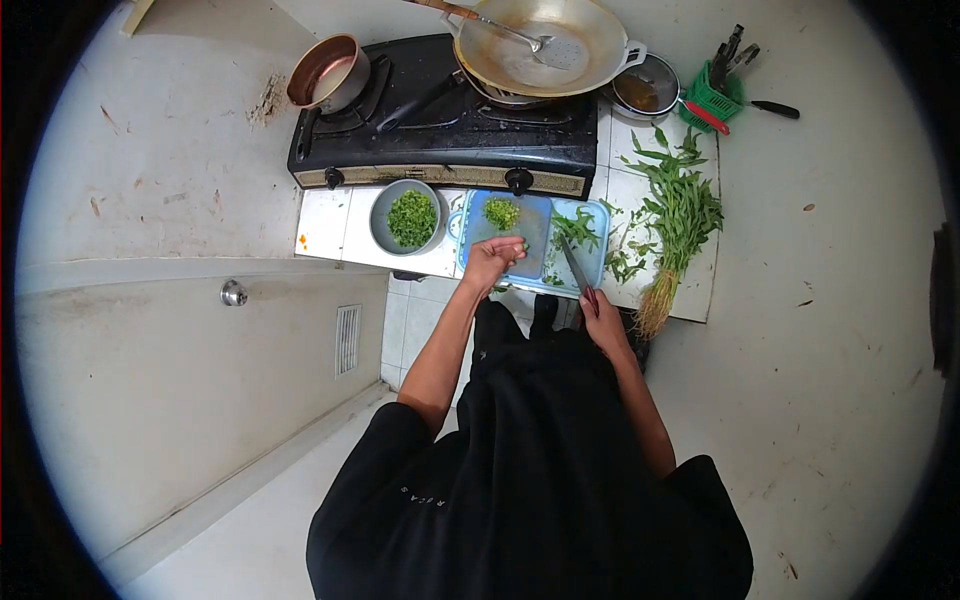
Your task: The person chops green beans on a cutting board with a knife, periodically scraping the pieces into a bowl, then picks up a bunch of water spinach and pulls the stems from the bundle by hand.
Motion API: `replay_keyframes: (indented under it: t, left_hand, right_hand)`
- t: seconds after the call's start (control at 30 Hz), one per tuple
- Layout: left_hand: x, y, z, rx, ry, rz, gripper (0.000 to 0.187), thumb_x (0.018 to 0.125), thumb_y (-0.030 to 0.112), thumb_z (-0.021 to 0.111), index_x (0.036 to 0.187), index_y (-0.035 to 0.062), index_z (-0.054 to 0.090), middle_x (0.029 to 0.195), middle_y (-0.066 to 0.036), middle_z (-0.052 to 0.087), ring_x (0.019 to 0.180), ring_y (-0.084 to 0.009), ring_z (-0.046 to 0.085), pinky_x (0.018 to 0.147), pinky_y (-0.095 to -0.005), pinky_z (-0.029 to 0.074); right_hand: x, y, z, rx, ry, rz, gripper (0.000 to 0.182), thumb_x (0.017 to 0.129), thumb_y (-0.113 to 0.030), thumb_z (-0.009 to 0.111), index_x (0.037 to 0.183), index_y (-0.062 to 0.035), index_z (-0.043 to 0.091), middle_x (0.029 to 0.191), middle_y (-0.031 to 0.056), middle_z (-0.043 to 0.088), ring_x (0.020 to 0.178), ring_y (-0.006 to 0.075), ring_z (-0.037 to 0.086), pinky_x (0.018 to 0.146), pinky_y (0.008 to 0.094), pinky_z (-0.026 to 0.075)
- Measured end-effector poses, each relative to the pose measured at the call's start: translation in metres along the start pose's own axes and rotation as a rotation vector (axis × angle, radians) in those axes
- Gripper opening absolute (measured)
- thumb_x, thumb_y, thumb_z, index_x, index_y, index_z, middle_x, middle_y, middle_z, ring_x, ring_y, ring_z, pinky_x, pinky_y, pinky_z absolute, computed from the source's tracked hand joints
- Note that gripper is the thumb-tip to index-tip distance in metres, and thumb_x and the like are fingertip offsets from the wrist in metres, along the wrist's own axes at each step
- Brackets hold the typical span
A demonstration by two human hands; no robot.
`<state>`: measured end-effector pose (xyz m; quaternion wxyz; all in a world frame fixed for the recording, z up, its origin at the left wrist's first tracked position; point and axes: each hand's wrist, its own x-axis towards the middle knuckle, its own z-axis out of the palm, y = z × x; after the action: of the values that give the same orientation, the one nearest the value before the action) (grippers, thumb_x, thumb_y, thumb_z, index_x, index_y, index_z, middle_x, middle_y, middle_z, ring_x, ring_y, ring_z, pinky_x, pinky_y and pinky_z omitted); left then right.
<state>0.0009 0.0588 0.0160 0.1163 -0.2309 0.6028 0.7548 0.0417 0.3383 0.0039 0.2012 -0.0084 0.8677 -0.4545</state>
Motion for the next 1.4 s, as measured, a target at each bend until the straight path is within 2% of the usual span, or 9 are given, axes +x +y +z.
replay_keyframes:
  t: [0.2, 0.43, 0.5, 0.7, 1.0, 1.2, 1.27, 1.33, 1.4]
  left_hand:
    - [0.004, -0.014, -0.004, 0.316, -0.006, 0.15, 0.016, 0.09, 0.001, 0.068, 0.104, -0.0045, 0.073, 0.086, -0.007, 0.073, 0.078, -0.0086, 0.064, 0.068, -0.0222, 0.049]
    - [0.002, -0.012, 0.009, 0.56, 0.124, 0.118, 0.016, 0.083, 0.002, 0.074, 0.098, -0.0025, 0.074, 0.086, -0.013, 0.073, 0.08, -0.0139, 0.067, 0.074, -0.0278, 0.053]
    - [0.003, -0.02, 0.009, 0.821, 0.168, 0.446, 0.016, 0.08, 0.003, 0.075, 0.096, 0.0005, 0.075, 0.084, -0.015, 0.07, 0.077, -0.023, 0.068, 0.072, -0.0331, 0.054]
    - [-0.015, -0.023, 0.03, 0.925, 0.301, 0.667, 0.015, 0.082, 0.002, 0.068, 0.097, 0.0024, 0.074, 0.093, -0.016, 0.068, 0.084, -0.0359, 0.065, 0.077, -0.0413, 0.054]
    - [-0.024, -0.031, 0.037, 1.288, 0.246, 0.797, 0.038, 0.079, 0.001, 0.057, 0.116, -0.002, 0.066, 0.1, -0.013, 0.067, 0.092, -0.0289, 0.061, 0.084, -0.0376, 0.051]
    - [-0.035, -0.034, 0.061, 1.651, 0.293, 0.718, 0.047, 0.082, 0.004, 0.057, 0.127, -0.0078, 0.056, 0.106, -0.016, 0.067, 0.1, -0.0265, 0.061, 0.088, -0.0336, 0.052]
    - [-0.036, -0.027, 0.061, 1.619, 0.274, 0.7, 0.052, 0.084, 0.004, 0.056, 0.134, -0.0064, 0.051, 0.114, -0.02, 0.067, 0.097, -0.0298, 0.064, 0.087, -0.0363, 0.054]
    - [-0.04, 0.013, 0.062, 1.393, 0.103, 0.262, 0.048, 0.086, 0.002, 0.054, 0.133, -0.0037, 0.055, 0.113, -0.025, 0.067, 0.09, -0.0362, 0.068, 0.082, -0.0418, 0.056]
    - [-0.018, 0.001, 0.041, 1.255, 0.097, 0.325, 0.041, 0.086, 0.002, 0.055, 0.126, -0.0021, 0.061, 0.108, -0.026, 0.068, 0.088, -0.0389, 0.068, 0.081, -0.0441, 0.056]
  right_hand:
    - [-0.001, -0.003, 0.001, -0.022, 0.008, 0.02, 0.035, 0.099, -0.035, 0.056, 0.107, -0.0011, 0.056, 0.09, 0.0254, 0.065, 0.089, 0.0449, 0.063, 0.076, 0.0451, 0.049]
    - [-0.003, -0.003, 0.0, -0.018, -0.009, 0.049, 0.036, 0.099, -0.036, 0.056, 0.109, -0.0017, 0.056, 0.091, 0.0251, 0.066, 0.088, 0.0445, 0.064, 0.076, 0.0454, 0.049]
    - [-0.004, -0.001, 0.0, -0.009, -0.009, 0.047, 0.036, 0.099, -0.037, 0.056, 0.109, -0.0017, 0.056, 0.09, 0.025, 0.065, 0.088, 0.0447, 0.064, 0.076, 0.0456, 0.049]
    - [-0.004, 0.001, -0.003, -0.028, -0.022, 0.076, 0.036, 0.098, -0.036, 0.056, 0.109, -0.0018, 0.056, 0.09, 0.0244, 0.065, 0.088, 0.0444, 0.063, 0.077, 0.0452, 0.048]
    - [0.002, 0.004, -0.002, -0.013, -0.031, 0.065, 0.034, 0.099, -0.034, 0.057, 0.109, -0.0016, 0.057, 0.092, 0.0237, 0.065, 0.088, 0.0419, 0.065, 0.078, 0.0436, 0.049]
    - [0.0, 0.003, -0.002, 0.002, 0.009, 0.021, 0.033, 0.099, -0.033, 0.057, 0.109, -0.0019, 0.057, 0.092, 0.024, 0.065, 0.087, 0.042, 0.064, 0.077, 0.0433, 0.048]
    - [0.002, 0.007, 0.0, -0.004, 0.004, 0.029, 0.033, 0.099, -0.033, 0.057, 0.109, -0.0019, 0.057, 0.092, 0.024, 0.065, 0.087, 0.0421, 0.064, 0.077, 0.0433, 0.048]
    - [0.003, 0.008, 0.001, -0.012, 0.001, 0.038, 0.033, 0.099, -0.033, 0.057, 0.109, -0.0019, 0.057, 0.091, 0.0241, 0.065, 0.087, 0.0422, 0.064, 0.077, 0.0434, 0.048]
    - [0.002, 0.007, 0.001, -0.011, 0.008, 0.034, 0.034, 0.099, -0.034, 0.057, 0.109, -0.0018, 0.057, 0.091, 0.024, 0.065, 0.086, 0.0424, 0.064, 0.076, 0.0431, 0.048]
